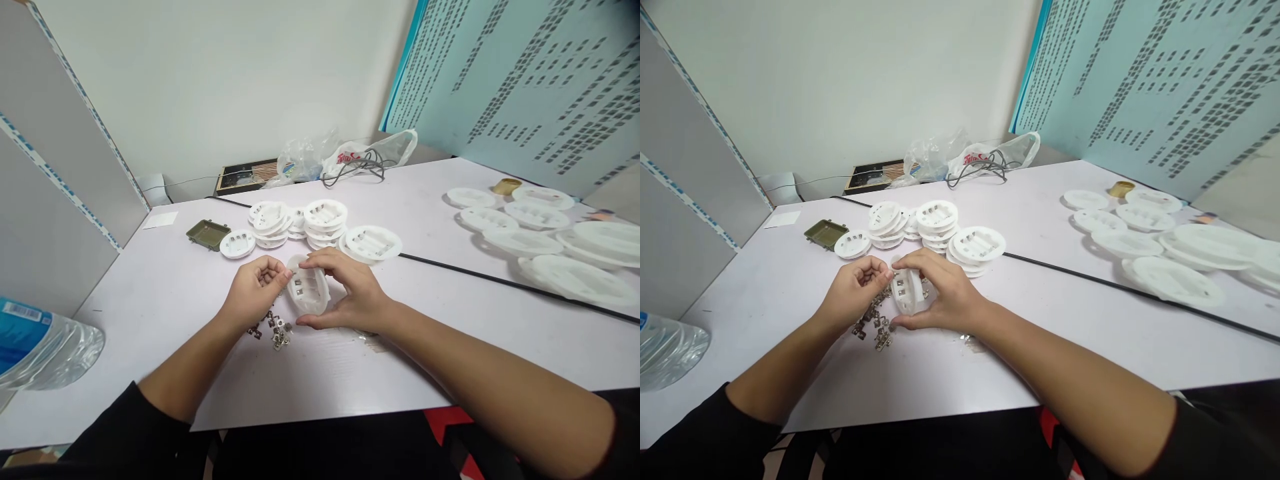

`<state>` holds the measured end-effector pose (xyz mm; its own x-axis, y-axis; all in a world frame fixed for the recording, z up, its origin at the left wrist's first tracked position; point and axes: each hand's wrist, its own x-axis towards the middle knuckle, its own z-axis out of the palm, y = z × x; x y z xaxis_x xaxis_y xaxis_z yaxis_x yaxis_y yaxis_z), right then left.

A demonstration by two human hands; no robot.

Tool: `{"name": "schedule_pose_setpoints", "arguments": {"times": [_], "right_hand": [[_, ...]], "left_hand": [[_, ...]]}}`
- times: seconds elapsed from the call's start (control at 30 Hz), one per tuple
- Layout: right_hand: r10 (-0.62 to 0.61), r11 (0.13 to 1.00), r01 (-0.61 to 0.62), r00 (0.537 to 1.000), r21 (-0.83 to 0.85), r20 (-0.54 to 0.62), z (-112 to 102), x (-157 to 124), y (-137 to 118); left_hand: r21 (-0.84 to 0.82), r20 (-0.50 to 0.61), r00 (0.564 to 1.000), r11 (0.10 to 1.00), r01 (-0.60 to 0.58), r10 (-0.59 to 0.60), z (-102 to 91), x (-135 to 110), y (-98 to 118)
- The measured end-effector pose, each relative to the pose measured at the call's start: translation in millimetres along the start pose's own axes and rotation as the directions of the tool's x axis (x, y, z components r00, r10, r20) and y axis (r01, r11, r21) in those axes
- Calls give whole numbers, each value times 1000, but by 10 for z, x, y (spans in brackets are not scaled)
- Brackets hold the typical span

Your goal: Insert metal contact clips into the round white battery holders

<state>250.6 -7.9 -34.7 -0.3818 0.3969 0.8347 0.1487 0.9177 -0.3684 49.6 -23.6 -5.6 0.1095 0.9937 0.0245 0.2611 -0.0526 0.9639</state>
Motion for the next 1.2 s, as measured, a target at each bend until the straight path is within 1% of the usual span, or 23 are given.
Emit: {"name": "schedule_pose_setpoints", "arguments": {"times": [0.13, 0.3, 0.4, 0.47, 0.6, 0.7, 0.83, 0.97, 1.13, 1.2], "right_hand": [[42, 998, -41, 999, 46, -7, -11, -5, 9], [119, 980, -114, 993, 164, -21, 7, -39, 22], [196, 954, -185, 980, 236, -25, 18, -57, 25], [223, 934, -208, 975, 289, -20, 14, -60, 28], [230, 910, -217, 973, 354, 7, -16, -52, 38], [238, 901, -230, 971, 368, 24, -30, -44, 36], [235, 903, -218, 972, 369, 0, -35, -35, 8], [242, 914, -229, 970, 336, 4, -29, -25, -15], [152, 942, -134, 988, 308, -34, -5, -24, -6], [122, 956, -111, 992, 271, -24, -1, -25, 0]], "left_hand": [[-94, 97, 995, 995, -20, 29, -54, 36, 15], [-259, 204, 979, 964, 62, -8, -96, 66, -16], [-324, 288, 958, 941, 104, -6, -109, 75, -44], [-354, 314, 950, 927, 125, -8, -124, 82, -56], [-361, 320, 947, 919, 160, -39, -171, 97, -63], [-366, 300, 953, 917, 157, -43, -191, 105, -74], [-409, 242, 970, 902, 135, -35, -174, 105, -101], [-456, 235, 972, 880, 131, -23, -133, 93, -114], [-450, 243, 970, 885, 117, -4, -88, 81, -111], [-435, 240, 971, 895, 97, 11, -75, 81, -110]]}}
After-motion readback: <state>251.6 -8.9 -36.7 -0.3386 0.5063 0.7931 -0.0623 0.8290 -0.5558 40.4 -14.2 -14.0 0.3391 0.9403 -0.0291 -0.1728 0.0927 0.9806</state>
